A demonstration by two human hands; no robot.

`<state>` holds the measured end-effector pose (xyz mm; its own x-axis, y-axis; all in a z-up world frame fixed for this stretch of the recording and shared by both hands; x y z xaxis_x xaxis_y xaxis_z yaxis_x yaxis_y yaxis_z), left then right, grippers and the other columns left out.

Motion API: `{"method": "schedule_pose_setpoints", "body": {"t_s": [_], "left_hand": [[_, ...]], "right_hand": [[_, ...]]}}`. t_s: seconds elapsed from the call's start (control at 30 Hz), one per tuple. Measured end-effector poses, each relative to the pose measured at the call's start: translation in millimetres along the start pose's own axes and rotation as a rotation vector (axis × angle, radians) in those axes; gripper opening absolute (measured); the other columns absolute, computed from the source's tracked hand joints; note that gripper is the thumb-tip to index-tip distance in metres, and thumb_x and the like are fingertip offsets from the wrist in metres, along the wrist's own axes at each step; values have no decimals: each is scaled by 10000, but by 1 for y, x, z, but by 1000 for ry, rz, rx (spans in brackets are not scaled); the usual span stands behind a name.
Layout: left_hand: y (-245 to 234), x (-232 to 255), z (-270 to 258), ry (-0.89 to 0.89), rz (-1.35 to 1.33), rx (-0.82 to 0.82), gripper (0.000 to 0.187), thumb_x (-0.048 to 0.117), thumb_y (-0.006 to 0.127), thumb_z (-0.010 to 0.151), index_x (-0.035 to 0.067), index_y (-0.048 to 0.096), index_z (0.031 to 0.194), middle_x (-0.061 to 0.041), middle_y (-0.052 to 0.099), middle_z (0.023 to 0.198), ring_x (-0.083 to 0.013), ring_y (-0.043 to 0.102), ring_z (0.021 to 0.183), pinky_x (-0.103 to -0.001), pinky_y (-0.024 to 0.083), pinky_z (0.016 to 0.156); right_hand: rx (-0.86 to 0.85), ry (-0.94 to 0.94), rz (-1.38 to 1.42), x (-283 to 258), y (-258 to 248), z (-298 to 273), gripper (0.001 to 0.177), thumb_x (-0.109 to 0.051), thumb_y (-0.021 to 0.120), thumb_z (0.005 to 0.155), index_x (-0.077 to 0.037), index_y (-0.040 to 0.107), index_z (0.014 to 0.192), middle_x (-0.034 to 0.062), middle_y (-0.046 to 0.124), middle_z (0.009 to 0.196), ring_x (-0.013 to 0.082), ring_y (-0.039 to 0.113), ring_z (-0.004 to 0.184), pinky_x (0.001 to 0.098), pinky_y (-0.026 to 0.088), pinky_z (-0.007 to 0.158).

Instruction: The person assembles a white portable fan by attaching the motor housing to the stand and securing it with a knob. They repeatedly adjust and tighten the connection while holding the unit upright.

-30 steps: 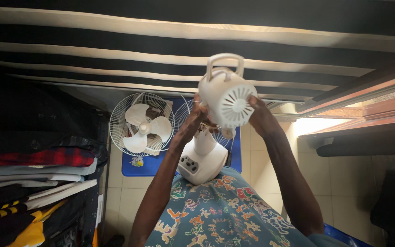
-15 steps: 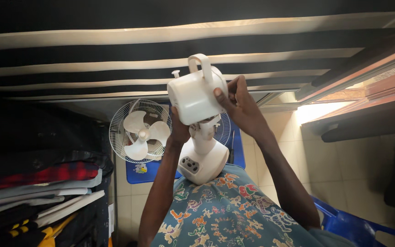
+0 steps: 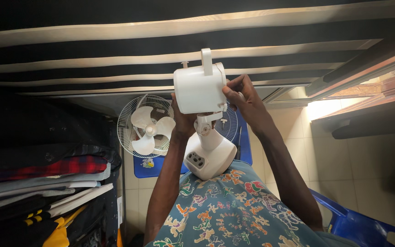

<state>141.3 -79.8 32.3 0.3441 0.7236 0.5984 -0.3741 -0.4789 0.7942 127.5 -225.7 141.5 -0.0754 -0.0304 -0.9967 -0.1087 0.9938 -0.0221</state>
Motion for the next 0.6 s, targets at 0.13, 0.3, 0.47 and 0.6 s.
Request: {"method": "schedule_pose_setpoints", "body": {"t_s": [0.13,0.3,0.47,0.6], "left_hand": [[-22,-7,3,-31,-128,162,964,780,254,947,35,368,1548,-175,653,1262,-305,727,1048,-457,638,808],[-45,-10,-1,20,260,244,953,769,338,997,-22,423,1521,-177,660,1264,-263,696,1104,-410,614,875],[-42,-28,-1,-117,323,133,906,748,441,965,20,434,1506,-138,667,1198,-175,698,934,-301,599,720],[-48,-36,-5,-248,552,257,858,727,477,973,-30,539,1371,-199,656,1084,-186,682,803,-294,587,650]], "right_hand": [[9,15,9,2,-1,0,352,-424,619,1004,-101,504,1083,29,570,920,85,484,758,240,465,694],[90,63,-193,14,-7,2,714,-596,704,833,-41,478,1220,60,560,935,153,590,861,302,544,756],[167,-136,-556,4,-1,-5,1084,-718,773,802,105,393,1397,213,475,1289,334,539,1246,464,493,1037],[149,-44,-679,8,4,-1,1222,-721,797,706,114,312,1456,259,393,1341,394,471,1310,487,496,1040]]}}
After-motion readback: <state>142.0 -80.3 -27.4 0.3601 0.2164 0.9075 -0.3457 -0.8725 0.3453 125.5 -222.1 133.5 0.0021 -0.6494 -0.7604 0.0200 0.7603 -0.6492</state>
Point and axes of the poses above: each hand's wrist, its own z-axis towards the middle knuckle, its own y-axis out of the palm, x = y × z, the point moved 9 cm from there along z, towards the middle knuckle
